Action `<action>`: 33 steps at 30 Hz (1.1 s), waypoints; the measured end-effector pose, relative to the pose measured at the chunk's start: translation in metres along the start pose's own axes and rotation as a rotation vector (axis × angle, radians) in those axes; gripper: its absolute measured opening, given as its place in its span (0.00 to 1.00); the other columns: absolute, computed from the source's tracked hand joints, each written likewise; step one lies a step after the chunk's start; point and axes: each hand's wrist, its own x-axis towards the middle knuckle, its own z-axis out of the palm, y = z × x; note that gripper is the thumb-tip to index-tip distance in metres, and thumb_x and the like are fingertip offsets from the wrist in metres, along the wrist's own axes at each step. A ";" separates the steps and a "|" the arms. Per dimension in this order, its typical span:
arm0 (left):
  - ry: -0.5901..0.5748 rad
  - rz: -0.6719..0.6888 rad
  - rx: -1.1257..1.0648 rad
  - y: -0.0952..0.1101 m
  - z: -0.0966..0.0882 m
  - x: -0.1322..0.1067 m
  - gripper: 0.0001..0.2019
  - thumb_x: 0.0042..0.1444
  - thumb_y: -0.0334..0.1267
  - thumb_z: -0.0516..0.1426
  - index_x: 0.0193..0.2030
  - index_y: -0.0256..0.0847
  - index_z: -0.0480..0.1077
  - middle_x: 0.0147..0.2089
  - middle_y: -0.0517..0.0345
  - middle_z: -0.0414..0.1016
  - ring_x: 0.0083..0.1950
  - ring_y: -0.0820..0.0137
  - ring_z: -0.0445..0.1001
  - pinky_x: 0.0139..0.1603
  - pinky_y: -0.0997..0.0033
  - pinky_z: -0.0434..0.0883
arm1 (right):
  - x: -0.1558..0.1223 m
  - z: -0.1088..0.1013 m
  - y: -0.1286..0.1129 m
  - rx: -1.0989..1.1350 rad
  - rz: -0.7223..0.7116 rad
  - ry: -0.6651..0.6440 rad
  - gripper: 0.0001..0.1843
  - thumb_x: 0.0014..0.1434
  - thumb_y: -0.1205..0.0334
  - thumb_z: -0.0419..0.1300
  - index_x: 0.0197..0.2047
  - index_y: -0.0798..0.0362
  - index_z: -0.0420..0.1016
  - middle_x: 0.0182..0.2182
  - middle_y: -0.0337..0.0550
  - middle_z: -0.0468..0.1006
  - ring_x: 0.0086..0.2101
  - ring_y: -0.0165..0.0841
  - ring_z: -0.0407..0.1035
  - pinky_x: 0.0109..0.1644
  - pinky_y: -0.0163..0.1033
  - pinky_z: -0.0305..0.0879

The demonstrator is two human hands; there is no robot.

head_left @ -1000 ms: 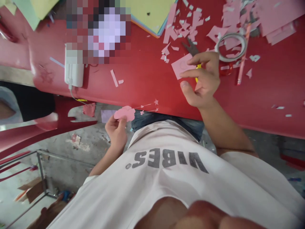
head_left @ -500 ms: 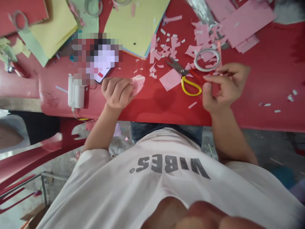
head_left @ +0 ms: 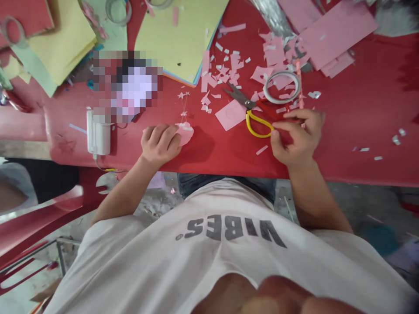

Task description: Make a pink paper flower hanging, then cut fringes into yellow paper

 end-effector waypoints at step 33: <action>-0.374 -0.282 -0.306 -0.053 0.011 0.090 0.15 0.73 0.44 0.53 0.55 0.57 0.80 0.62 0.51 0.75 0.72 0.51 0.56 0.72 0.25 0.59 | 0.069 0.109 -0.132 0.148 -0.505 -0.607 0.20 0.78 0.51 0.56 0.60 0.50 0.84 0.52 0.53 0.76 0.51 0.49 0.65 0.56 0.55 0.54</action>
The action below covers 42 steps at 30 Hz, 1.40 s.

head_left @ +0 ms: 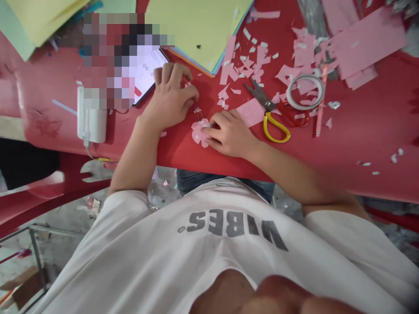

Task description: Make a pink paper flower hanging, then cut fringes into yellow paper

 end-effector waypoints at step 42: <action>0.114 0.004 0.005 0.010 -0.003 -0.013 0.14 0.69 0.45 0.56 0.50 0.65 0.84 0.79 0.62 0.67 0.80 0.42 0.59 0.74 0.20 0.58 | 0.001 0.000 -0.008 0.082 0.159 -0.048 0.33 0.74 0.50 0.60 0.77 0.54 0.70 0.59 0.61 0.73 0.60 0.61 0.63 0.65 0.66 0.55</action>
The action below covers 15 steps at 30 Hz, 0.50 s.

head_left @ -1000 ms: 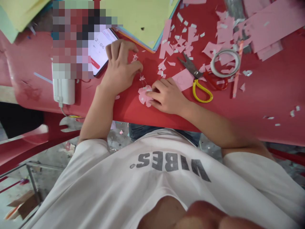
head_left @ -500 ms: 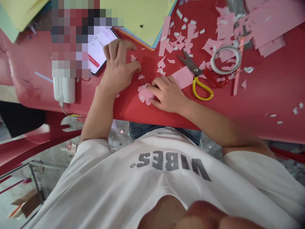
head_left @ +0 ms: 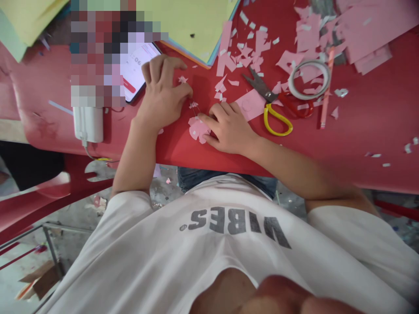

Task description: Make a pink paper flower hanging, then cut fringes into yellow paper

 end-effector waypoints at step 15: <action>0.019 0.035 0.062 0.002 -0.002 -0.003 0.24 0.68 0.39 0.54 0.65 0.67 0.80 0.79 0.56 0.66 0.80 0.43 0.61 0.73 0.20 0.62 | -0.001 -0.002 -0.001 -0.003 -0.004 0.020 0.32 0.74 0.46 0.60 0.75 0.51 0.72 0.58 0.60 0.72 0.59 0.60 0.63 0.64 0.66 0.56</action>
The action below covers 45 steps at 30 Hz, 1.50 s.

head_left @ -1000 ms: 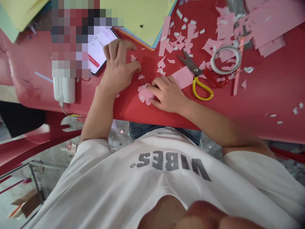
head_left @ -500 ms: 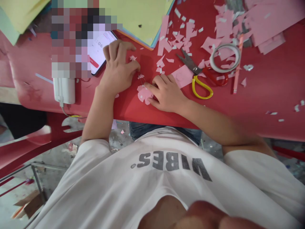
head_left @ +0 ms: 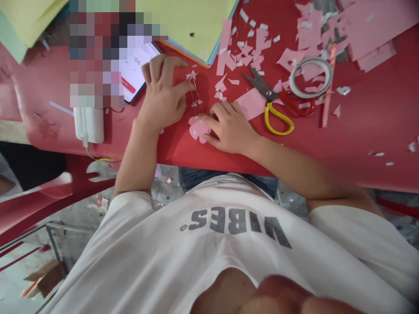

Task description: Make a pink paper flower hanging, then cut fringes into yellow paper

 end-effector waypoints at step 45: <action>-0.070 -0.112 -0.431 -0.002 0.003 0.007 0.30 0.51 0.53 0.81 0.55 0.44 0.79 0.74 0.48 0.68 0.78 0.50 0.55 0.83 0.26 0.54 | -0.006 -0.006 0.016 -0.037 -0.054 0.085 0.17 0.77 0.53 0.59 0.61 0.46 0.83 0.59 0.51 0.74 0.58 0.52 0.67 0.63 0.62 0.63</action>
